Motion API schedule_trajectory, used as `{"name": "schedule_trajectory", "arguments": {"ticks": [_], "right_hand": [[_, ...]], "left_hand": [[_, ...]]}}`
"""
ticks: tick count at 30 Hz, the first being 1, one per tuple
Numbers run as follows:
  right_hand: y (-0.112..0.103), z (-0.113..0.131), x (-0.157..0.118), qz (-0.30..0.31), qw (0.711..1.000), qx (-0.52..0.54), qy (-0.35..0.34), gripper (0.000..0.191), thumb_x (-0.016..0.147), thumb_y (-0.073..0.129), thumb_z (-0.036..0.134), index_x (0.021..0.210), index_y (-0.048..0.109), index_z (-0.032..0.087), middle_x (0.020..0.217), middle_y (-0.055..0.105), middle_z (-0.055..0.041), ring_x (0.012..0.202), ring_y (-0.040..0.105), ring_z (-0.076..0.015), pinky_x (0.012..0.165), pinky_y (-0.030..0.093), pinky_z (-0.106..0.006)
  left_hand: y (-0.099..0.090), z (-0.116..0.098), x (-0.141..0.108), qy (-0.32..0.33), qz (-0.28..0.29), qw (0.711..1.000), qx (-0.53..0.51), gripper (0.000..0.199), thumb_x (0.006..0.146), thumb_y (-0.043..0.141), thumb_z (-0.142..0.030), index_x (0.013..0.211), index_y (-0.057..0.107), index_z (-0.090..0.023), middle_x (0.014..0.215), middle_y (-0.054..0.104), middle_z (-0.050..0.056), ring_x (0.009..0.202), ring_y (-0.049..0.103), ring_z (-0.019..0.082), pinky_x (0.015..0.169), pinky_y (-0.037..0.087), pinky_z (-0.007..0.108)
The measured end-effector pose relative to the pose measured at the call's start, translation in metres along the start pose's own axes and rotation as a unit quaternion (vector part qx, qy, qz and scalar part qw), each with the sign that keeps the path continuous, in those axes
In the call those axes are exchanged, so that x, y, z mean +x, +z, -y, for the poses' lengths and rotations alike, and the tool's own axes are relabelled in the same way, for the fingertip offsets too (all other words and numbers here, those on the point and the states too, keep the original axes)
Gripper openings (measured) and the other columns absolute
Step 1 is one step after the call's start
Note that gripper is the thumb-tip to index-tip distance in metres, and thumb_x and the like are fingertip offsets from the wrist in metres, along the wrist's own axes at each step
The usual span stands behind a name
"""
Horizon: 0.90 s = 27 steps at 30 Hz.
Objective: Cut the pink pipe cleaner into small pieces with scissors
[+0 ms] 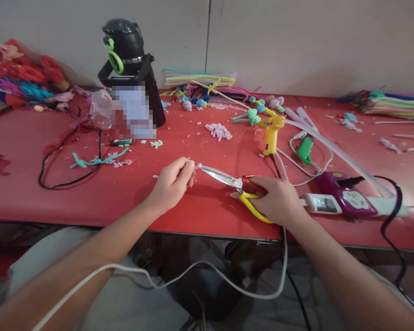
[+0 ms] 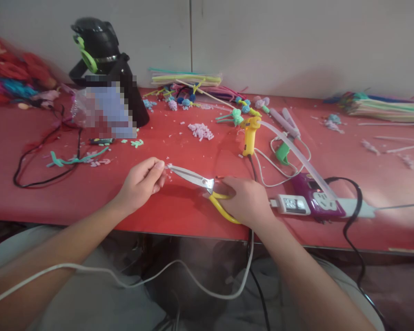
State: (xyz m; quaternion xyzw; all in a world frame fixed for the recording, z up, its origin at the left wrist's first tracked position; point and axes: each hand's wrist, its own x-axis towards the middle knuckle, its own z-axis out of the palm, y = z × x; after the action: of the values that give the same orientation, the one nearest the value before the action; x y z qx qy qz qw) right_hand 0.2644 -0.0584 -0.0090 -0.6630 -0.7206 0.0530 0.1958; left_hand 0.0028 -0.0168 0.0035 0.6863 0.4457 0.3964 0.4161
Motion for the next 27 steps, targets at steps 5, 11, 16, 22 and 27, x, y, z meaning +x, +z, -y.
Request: {"name": "schedule_trajectory", "arguments": {"ticks": [5,11,16,22,27], "right_hand": [[0.000,0.000,0.000,0.006,1.000,-0.001,0.003,0.061,0.072,0.055,0.080,0.060,0.041,0.022,0.054,0.051,0.0001,0.049,0.038,-0.0118,0.051,0.026,-0.025],[0.000,0.001,0.001,0.006,1.000,-0.003,0.001,0.062,0.073,0.052,0.082,0.059,0.043,0.022,0.055,0.054,-0.0020,0.051,0.045,-0.0136,0.052,0.027,-0.026],[-0.002,0.002,-0.001,-0.006,1.000,-0.005,0.020,0.063,0.071,0.051,0.084,0.059,0.045,0.023,0.052,0.050,-0.0011,0.049,0.045,-0.0139,0.051,0.026,-0.026],[-0.006,0.005,0.000,-0.007,0.999,0.010,0.031,0.063,0.071,0.051,0.085,0.060,0.045,0.023,0.048,0.045,0.0011,0.045,0.038,-0.0119,0.049,0.025,-0.026],[-0.004,0.004,0.001,-0.010,1.000,0.006,0.024,0.063,0.073,0.051,0.085,0.060,0.050,0.023,0.048,0.045,0.0010,0.044,0.040,-0.0121,0.049,0.025,-0.026]], "left_hand": [[0.001,0.000,0.001,-0.002,0.002,1.000,-0.001,0.037,0.102,0.045,-0.040,0.072,0.047,-0.019,0.063,0.053,-0.001,0.051,0.045,0.007,0.047,0.035,0.022],[0.001,0.000,0.001,0.002,0.001,1.000,0.001,0.037,0.102,0.045,-0.039,0.072,0.047,-0.019,0.064,0.053,-0.001,0.052,0.046,0.007,0.048,0.036,0.022],[0.000,0.000,0.001,0.003,0.000,1.000,-0.007,0.036,0.102,0.045,-0.039,0.072,0.047,-0.019,0.062,0.052,-0.001,0.051,0.045,0.007,0.049,0.037,0.023],[-0.001,-0.006,-0.001,0.030,-0.012,0.998,0.055,0.036,0.102,0.043,-0.037,0.070,0.046,-0.020,0.059,0.052,-0.001,0.054,0.049,0.010,0.055,0.041,0.025],[-0.017,-0.006,0.005,0.133,0.020,0.939,0.317,0.027,0.098,0.049,-0.034,0.086,0.068,-0.019,0.080,0.073,0.005,0.072,0.065,0.016,0.067,0.047,0.029]]}}
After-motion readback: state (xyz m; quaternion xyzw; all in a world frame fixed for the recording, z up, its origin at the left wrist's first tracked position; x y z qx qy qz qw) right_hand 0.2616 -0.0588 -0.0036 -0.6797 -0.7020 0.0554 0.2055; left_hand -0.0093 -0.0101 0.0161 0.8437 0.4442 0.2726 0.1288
